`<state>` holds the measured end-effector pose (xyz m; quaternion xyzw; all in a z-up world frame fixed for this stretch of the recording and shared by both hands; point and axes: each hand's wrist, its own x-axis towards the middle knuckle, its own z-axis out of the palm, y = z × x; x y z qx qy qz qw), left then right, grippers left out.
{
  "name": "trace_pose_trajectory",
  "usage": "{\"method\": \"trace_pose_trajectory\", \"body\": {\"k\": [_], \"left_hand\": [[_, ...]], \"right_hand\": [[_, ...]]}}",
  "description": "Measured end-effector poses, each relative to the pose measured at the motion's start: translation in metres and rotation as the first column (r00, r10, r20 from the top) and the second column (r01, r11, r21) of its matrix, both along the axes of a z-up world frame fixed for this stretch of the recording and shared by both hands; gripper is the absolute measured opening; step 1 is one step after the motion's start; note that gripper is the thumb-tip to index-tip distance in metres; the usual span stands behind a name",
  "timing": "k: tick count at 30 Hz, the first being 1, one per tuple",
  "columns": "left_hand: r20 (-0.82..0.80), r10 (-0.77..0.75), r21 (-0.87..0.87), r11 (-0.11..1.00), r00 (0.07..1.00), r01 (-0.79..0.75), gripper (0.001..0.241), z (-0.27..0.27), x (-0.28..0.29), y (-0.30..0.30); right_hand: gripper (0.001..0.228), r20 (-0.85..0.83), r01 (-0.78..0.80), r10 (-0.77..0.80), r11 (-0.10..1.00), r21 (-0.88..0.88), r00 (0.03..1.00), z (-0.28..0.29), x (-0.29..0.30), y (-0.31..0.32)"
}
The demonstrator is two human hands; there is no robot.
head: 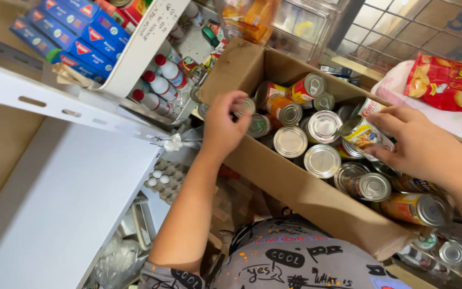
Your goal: Organizes and stacks various brands of canned sardines and tuna from a cardboard box onto a metal storage shelf.
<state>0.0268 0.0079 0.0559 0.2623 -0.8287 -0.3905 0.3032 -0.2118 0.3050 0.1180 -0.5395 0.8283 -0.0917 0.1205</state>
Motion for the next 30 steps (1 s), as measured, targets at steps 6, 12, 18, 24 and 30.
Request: {"method": "trace_pose_trajectory", "body": {"k": [6, 12, 18, 24, 30], "left_hand": [[0.651, 0.028, -0.246, 0.953, 0.758, 0.176, 0.058, 0.036, -0.015, 0.032], [0.291, 0.002, -0.195, 0.979, 0.957, 0.058, 0.05, 0.024, -0.029, 0.002], [-0.024, 0.049, -0.37, 0.927, 0.999, -0.054, 0.047, 0.06, -0.045, -0.006], [0.03, -0.035, -0.429, 0.902, 0.999, 0.044, 0.05, 0.031, -0.052, 0.002], [0.097, -0.087, -0.413, 0.903, 0.991, 0.12, 0.056, 0.021, -0.037, 0.004]], "right_hand": [[0.074, -0.118, -0.027, 0.037, 0.996, 0.086, 0.992, -0.004, 0.002, -0.007], [0.072, -0.056, 0.02, -0.01, 0.982, 0.19, 0.998, 0.023, 0.014, -0.01], [0.068, -0.064, -0.028, 0.029, 0.999, 0.027, 0.998, 0.006, 0.012, 0.005], [0.061, -0.044, -0.012, 0.011, 1.0, -0.017, 0.999, 0.016, 0.028, 0.011], [0.051, -0.005, -0.04, 0.039, 0.982, -0.184, 0.999, 0.03, 0.054, 0.016]]}}
